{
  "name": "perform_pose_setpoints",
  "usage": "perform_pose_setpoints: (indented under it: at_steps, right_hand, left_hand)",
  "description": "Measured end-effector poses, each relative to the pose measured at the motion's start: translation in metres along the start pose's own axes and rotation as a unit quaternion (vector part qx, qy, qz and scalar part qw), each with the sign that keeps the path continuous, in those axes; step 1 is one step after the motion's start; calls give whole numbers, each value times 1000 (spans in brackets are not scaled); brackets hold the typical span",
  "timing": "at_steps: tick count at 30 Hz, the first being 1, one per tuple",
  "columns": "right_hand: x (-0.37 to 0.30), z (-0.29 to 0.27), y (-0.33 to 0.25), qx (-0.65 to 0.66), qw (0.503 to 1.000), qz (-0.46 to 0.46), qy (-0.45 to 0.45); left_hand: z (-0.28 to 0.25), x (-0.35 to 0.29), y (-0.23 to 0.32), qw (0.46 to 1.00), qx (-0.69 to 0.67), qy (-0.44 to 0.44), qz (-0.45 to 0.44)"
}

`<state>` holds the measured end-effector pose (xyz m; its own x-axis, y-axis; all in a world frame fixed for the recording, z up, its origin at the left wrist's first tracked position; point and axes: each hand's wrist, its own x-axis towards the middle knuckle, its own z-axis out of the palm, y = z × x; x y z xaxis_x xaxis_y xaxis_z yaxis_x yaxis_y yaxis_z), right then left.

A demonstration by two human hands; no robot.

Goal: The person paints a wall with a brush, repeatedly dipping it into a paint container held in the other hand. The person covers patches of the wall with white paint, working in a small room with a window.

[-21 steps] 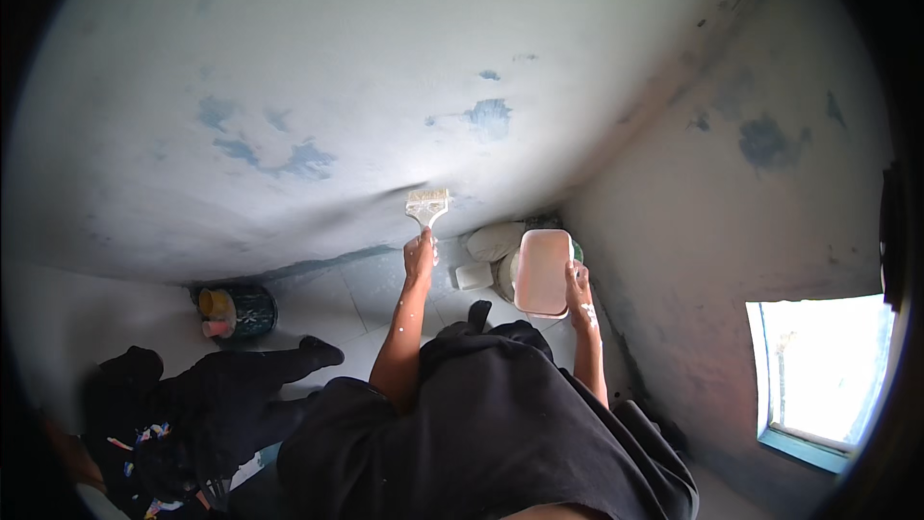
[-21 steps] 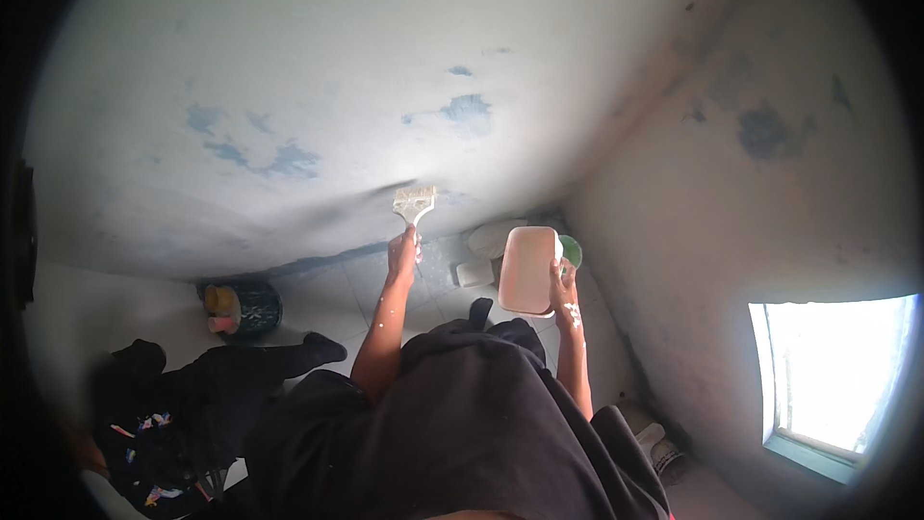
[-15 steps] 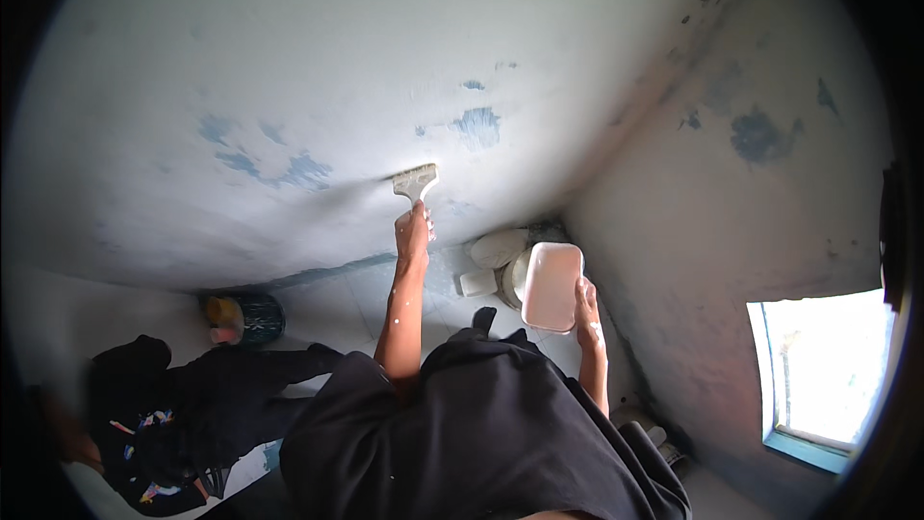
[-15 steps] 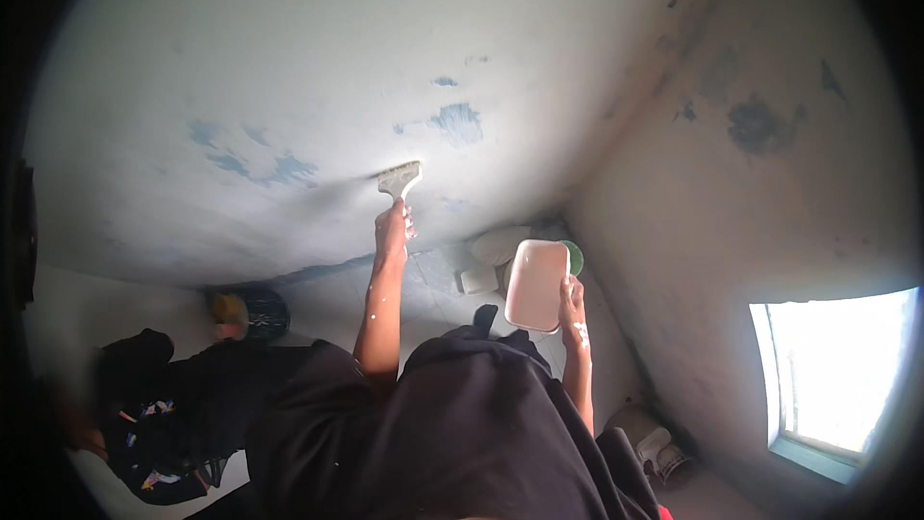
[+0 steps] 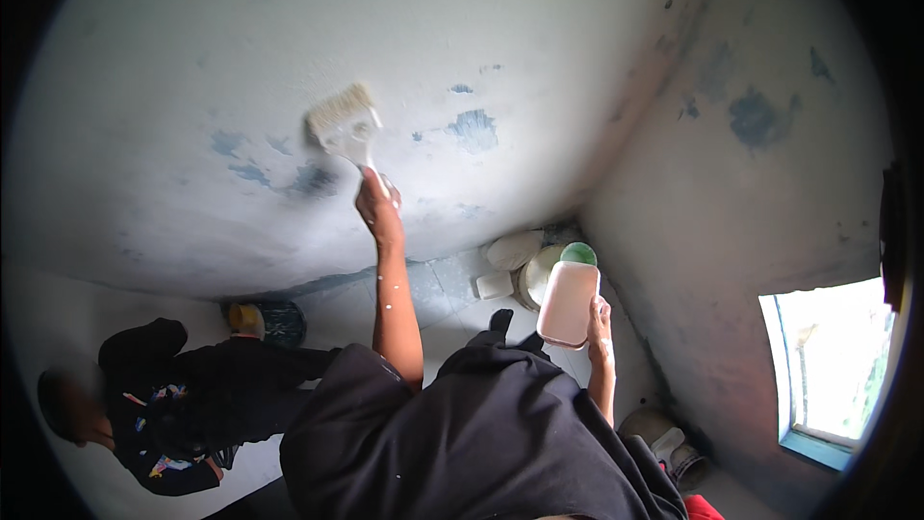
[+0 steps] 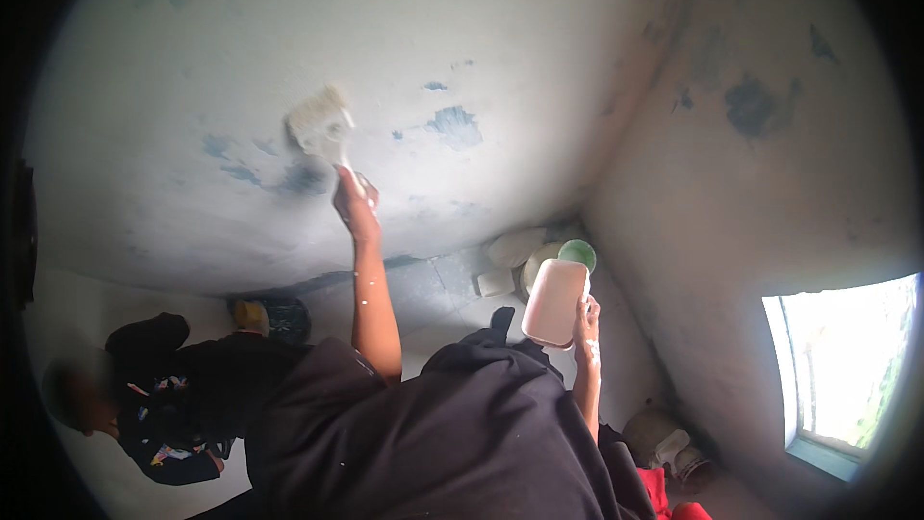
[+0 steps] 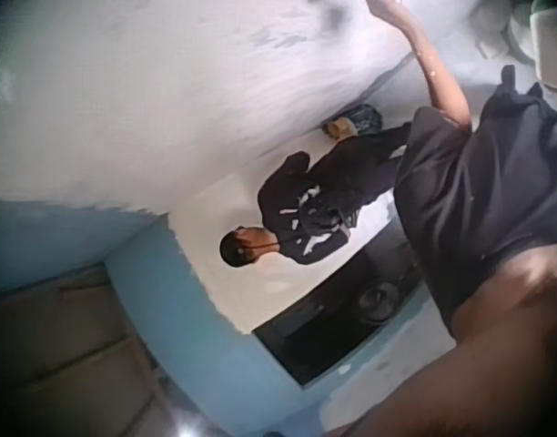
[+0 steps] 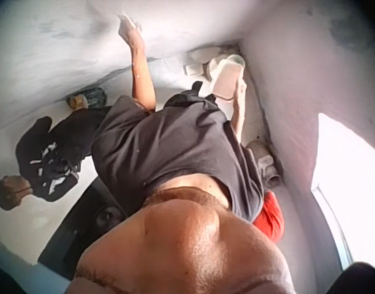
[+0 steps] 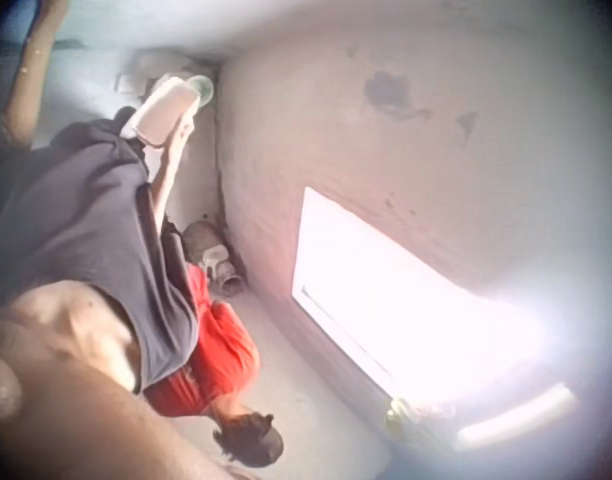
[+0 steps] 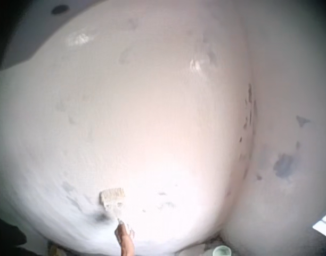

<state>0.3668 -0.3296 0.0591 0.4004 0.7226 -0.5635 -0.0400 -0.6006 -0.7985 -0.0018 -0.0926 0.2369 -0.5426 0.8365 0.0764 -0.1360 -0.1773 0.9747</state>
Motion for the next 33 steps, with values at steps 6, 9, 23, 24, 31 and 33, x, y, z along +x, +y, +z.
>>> perform_pose_setpoints:
  at_steps: [6, 9, 23, 24, 31, 33]
  right_hand:
    - [11, 24, -13, -4, 999, -14, -47]
    - [2, 31, -27, -36, 998, -6, -56]
    - [11, 51, -39, -43, 995, -5, -85]
    - [8, 53, -46, -49, 994, -9, -93]
    - [29, 59, -42, -75, 991, -48, -96]
    - [34, 56, -32, -83, 990, -48, -103]
  left_hand:
    - [-46, -64, -175, 959, 155, -14, -236]
    - [-63, -62, -224, 932, 144, -3, -332]
    - [-23, -3, 131, 998, 17, -52, 10]
    - [-21, -2, 127, 999, 27, -32, -5]
    - [-56, -12, -59, 971, 114, 2, -212]
    - [-64, -16, -83, 958, 120, 14, -262]
